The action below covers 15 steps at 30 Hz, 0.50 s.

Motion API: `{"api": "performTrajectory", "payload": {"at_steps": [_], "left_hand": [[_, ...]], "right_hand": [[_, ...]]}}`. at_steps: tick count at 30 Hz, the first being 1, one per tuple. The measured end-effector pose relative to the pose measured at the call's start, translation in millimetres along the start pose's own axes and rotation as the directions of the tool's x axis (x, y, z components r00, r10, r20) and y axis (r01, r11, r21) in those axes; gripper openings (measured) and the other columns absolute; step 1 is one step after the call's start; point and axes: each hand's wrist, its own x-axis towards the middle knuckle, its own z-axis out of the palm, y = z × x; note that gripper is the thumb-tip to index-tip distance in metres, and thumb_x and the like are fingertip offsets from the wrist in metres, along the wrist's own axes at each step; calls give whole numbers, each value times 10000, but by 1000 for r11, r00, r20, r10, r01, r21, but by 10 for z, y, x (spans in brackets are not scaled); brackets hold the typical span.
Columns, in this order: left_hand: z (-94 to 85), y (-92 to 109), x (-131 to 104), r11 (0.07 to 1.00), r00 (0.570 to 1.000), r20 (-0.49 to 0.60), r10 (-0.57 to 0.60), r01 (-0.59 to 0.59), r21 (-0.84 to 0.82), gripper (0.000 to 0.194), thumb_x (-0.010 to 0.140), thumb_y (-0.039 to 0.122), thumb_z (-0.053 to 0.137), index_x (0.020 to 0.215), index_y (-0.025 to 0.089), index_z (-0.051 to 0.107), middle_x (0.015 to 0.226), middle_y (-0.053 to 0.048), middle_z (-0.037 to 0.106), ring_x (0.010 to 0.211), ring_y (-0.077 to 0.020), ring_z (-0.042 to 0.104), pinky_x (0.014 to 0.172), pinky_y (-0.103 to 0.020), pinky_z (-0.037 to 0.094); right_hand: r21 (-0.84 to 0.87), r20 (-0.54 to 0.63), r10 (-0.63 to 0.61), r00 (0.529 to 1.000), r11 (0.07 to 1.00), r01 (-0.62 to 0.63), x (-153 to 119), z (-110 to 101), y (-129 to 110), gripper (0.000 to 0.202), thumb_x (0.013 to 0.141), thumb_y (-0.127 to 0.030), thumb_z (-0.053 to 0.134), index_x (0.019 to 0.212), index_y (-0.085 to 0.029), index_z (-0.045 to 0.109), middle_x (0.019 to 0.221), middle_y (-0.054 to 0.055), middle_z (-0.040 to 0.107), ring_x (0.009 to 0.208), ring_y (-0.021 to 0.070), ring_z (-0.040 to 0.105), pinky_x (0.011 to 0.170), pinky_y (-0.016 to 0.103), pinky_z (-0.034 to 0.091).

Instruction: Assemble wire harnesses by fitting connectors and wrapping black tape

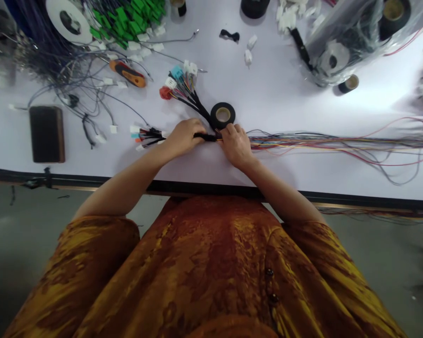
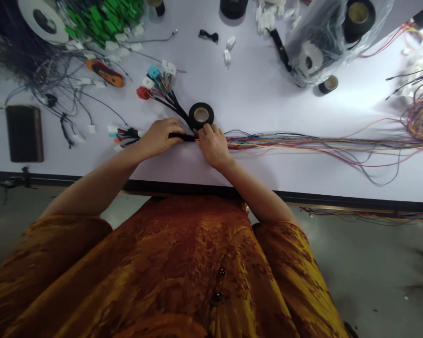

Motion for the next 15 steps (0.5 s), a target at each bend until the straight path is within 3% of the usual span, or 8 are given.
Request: {"api": "performTrajectory", "payload": {"at_steps": [3,5,8,9,11,13,15], "left_hand": [[2,35,-13,1000,1000,-18,18,-18,-20,144,822,200,659,888,238,782,1010,-62,723,993,-260,675,959,-414,508],[-9,129,-73,999,995,-94,-12,8,-52,123,820,219,685,902,231,776,1045,-73,721,1052,-274,664,994,-427,499],[2,351,-263,970,946,-285,-153,88,-227,151,816,286,739,949,214,755,1072,-77,718,1092,-263,643,1002,-418,505],[22,422,-338,930,932,-280,-230,126,-345,167,827,323,743,947,206,748,1025,-71,724,1030,-240,657,949,-393,530],[91,527,-454,726,921,-77,-381,247,-642,249,824,400,761,936,179,738,911,-67,733,852,-192,672,777,-323,560],[182,565,-481,383,881,186,-435,368,-847,333,798,439,793,962,156,732,890,-79,747,739,-155,669,644,-263,538],[266,553,-411,91,844,272,-462,351,-932,331,783,387,827,995,154,727,911,-73,752,692,-118,660,597,-223,517]], "right_hand": [[-15,42,15,999,1000,-14,29,-63,-54,262,995,-270,511,1153,-92,619,1208,213,599,1168,337,527,984,474,460],[-18,49,22,999,1000,-21,55,-90,-83,257,997,-265,510,1148,-89,621,1213,213,609,1176,336,535,989,464,457],[-1,31,52,998,999,-52,78,-131,-96,258,1014,-249,466,1165,-104,617,1227,197,619,1103,302,590,927,424,476],[12,32,76,997,997,-77,78,-156,-94,269,1020,-256,455,1186,-110,608,1243,190,616,1052,285,614,883,406,485],[54,64,114,991,992,-117,63,-231,-84,289,1030,-276,443,1225,-121,590,1268,175,619,973,258,643,804,371,485],[108,106,103,989,988,-115,33,-320,-66,302,1040,-304,443,1239,-125,582,1259,157,642,978,255,654,786,352,473],[157,119,63,991,984,-82,-8,-388,-40,304,1043,-328,452,1228,-130,588,1227,138,671,1018,257,653,805,344,464]]}}
